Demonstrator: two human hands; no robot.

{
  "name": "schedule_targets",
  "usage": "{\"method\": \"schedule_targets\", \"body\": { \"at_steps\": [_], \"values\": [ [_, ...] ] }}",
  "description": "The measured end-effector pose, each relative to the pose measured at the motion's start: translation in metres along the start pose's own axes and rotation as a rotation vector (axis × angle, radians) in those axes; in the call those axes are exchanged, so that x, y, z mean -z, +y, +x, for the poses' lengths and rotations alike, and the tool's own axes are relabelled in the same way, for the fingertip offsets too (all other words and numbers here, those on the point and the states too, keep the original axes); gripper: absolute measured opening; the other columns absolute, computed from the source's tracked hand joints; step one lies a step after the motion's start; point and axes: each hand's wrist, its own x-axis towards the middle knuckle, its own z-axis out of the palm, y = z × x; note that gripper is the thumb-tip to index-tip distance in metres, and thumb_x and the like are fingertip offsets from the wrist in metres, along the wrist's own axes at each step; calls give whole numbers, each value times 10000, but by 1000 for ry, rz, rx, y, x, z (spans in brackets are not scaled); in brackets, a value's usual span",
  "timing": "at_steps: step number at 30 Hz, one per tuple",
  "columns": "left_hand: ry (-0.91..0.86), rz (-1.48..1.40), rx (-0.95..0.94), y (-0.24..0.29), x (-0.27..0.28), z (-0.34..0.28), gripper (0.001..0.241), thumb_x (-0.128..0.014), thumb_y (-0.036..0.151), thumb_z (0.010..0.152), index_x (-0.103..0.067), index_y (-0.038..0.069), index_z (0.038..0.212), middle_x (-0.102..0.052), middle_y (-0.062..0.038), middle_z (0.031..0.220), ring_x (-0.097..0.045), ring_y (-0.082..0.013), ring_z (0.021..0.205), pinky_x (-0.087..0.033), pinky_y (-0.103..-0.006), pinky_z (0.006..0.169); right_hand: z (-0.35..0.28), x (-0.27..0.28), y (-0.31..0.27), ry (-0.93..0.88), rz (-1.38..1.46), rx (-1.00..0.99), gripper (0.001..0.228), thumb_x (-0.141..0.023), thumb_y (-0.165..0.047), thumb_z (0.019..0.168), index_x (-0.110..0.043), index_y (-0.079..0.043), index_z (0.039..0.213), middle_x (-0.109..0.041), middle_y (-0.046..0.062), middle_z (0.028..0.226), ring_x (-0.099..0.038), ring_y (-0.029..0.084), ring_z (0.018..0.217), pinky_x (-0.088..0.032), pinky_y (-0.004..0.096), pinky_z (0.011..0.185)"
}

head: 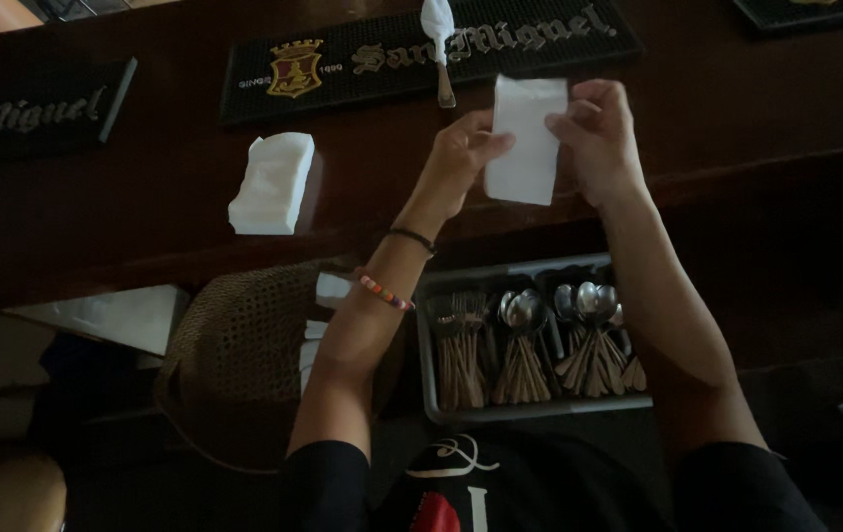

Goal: The person wraps individual spoons from a bin into napkins by hand and places the wrapped cutlery into a basket.

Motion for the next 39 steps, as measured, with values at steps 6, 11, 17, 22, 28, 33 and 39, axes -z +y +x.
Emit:
{"method": "schedule_targets", "body": {
  "at_steps": [6,11,17,22,28,33,39],
  "values": [
    [89,62,2,-7,6,1,200,-758,171,916,-766,-13,995,-773,-95,863,-737,-129,704,-625,-272,601,-1,2,3,11,-347,271,453,-783,-15,946,-454,-52,1256,-637,98,1026,-671,141,914,-591,293,761],
    [134,104,-4,-7,7,2,190,-778,196,895,-756,13,942,-771,-86,833,-728,-139,687,-625,-278,584,-12,-14,-2,26,-723,471,206,-825,-19,910,-634,14,980,-636,141,1008,-655,209,835,-574,338,697],
    [51,-301,100,-10,11,0,201,-748,200,918,-731,1,934,-741,-111,867,-748,-209,753,-643,-339,599,-20,-30,-9,-228,-54,13,221,-687,-152,1004,-668,49,1093,-730,125,967,-756,166,864,-669,299,824],
    [107,-293,117,-14,13,-2,229,-739,210,936,-739,-18,954,-748,-121,900,-750,-208,794,-665,-360,625,-20,-34,-8,-249,12,-18,242,-694,-169,1013,-670,57,1096,-740,131,970,-762,181,870,-669,307,816],
    [90,-240,108,-8,21,-6,219,-773,210,913,-740,-4,946,-739,-120,885,-734,-201,712,-618,-323,586,-11,-33,3,-189,-359,106,205,-714,-128,941,-698,34,1066,-738,127,958,-750,188,810,-667,328,726],
    [351,410,-58,6,54,-1,175,-765,266,895,-775,93,864,-789,-54,804,-735,-135,676,-619,-315,600,12,-4,12,-10,-702,52,182,-728,-177,922,-751,-32,1028,-746,106,923,-741,206,790,-628,372,693],
    [454,1058,-103,-1,56,-8,198,-777,305,845,-737,128,765,-778,-38,769,-738,-201,675,-578,-364,605,27,4,44,-4,-1098,148,168,-807,-235,826,-800,-89,908,-730,96,951,-624,297,994,-493,525,872]
  ]
}}
